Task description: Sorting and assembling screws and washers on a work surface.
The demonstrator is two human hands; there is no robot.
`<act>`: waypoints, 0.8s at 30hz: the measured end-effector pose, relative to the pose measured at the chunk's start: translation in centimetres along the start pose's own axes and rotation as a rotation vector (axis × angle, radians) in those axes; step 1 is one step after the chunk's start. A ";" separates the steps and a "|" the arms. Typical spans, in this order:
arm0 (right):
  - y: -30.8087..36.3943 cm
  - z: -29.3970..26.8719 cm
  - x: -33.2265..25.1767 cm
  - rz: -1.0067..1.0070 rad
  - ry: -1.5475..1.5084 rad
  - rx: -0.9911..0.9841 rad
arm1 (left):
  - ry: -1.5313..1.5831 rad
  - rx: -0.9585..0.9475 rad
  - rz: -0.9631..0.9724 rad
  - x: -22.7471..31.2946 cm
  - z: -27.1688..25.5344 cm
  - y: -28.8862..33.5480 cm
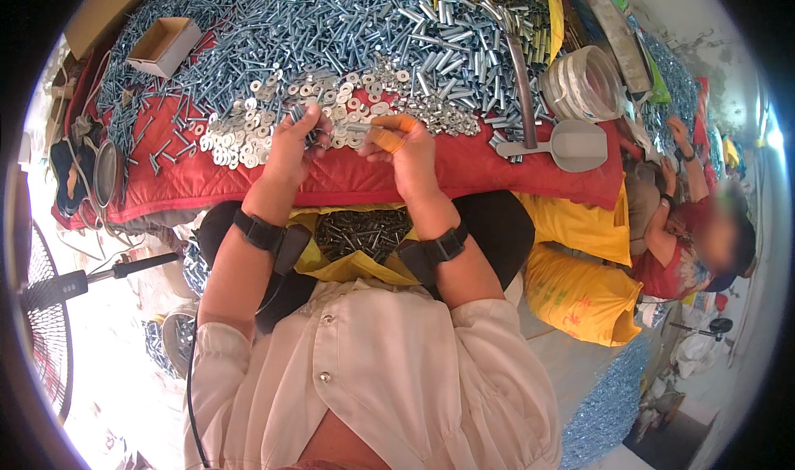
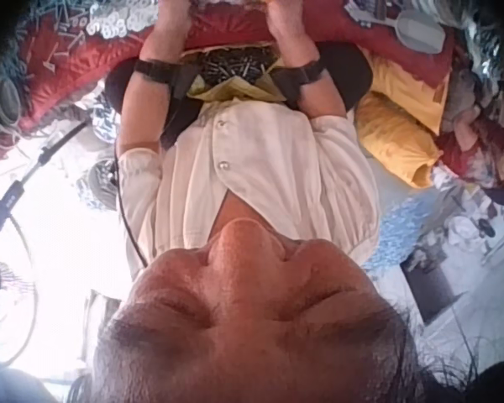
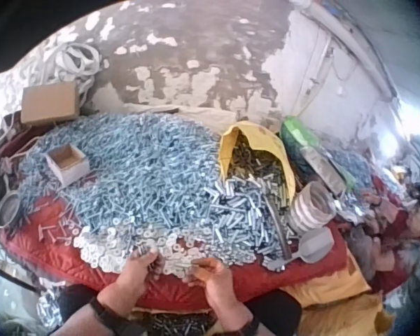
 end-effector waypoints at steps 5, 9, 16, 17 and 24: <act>-0.4 -0.4 -1.3 -0.068 0.069 0.034 | 0.059 -0.030 0.092 1.3 0.3 0.0; -0.2 0.0 -1.3 -0.069 0.076 0.051 | 0.023 -0.142 0.026 1.5 1.1 0.3; 0.6 2.8 -2.1 -0.237 0.648 0.000 | -0.408 -0.390 0.122 1.2 2.9 1.3; 0.6 3.4 -2.4 -0.278 0.895 0.011 | -0.467 -0.425 0.045 1.0 2.9 1.6; -3.4 3.2 -5.9 -0.597 1.314 0.317 | -0.319 -0.147 0.031 1.3 -0.4 -0.2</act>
Point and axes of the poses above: each hand's wrist, its own y-axis away from the middle knuckle, its own z-axis out of the palm, x = y × z, the point moved 10 cm from there along -y, towards the middle knuckle, and after that the axes turned 12 degrees about z, right-handed, at the moved point
